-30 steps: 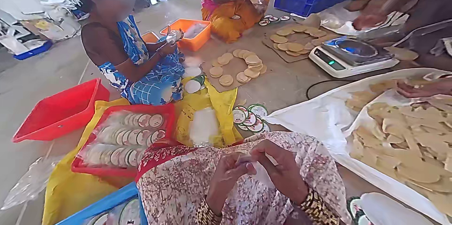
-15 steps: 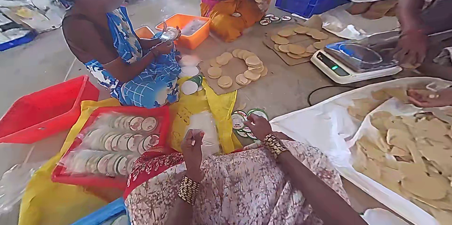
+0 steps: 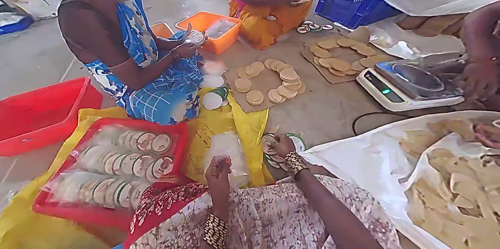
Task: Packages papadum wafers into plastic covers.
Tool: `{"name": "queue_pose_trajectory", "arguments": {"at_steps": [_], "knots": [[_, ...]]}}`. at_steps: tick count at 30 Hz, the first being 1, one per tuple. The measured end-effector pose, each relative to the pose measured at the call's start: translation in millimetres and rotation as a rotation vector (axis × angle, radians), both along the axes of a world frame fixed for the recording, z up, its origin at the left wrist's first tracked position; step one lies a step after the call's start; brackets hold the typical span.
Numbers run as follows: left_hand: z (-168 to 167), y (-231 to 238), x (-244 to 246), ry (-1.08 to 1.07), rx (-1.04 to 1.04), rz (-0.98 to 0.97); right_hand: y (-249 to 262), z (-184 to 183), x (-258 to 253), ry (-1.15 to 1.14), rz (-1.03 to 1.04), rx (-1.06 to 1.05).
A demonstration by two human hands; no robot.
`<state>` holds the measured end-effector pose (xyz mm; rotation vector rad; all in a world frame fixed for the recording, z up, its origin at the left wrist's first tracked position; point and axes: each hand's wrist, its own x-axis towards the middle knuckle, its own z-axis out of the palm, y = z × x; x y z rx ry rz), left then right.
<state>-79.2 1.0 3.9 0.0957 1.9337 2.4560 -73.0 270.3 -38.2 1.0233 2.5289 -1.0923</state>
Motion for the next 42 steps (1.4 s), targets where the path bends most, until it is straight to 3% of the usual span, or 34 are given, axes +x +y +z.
{"name": "queue_pose_trajectory", "arguments": {"at_steps": [3,6,12,17,23,31,37,42], "knots": [[-1,-1,1,-0.031,0.022,0.010,12,2,8,0.230,-0.133,-0.032],[-1,0,0,-0.047,0.044,0.007,29,23,-7,0.255,-0.187,0.020],[-8,3,1,-0.048,0.100,-0.052,67,51,-102,0.294,-0.124,0.132],[-11,2,2,-0.095,0.088,-0.070,74,50,-190,0.125,-0.043,0.229],[-12,2,3,-0.118,0.063,-0.090,75,7,-239,-0.101,0.285,0.324],[-11,3,5,-0.129,0.017,-0.095,72,14,-224,-0.215,0.344,0.271],[-8,5,5,-0.132,0.022,-0.050,44,30,-178,-0.170,0.413,0.233],[-9,4,4,-0.078,0.032,-0.020,11,57,-105,0.283,0.125,0.320]]}}
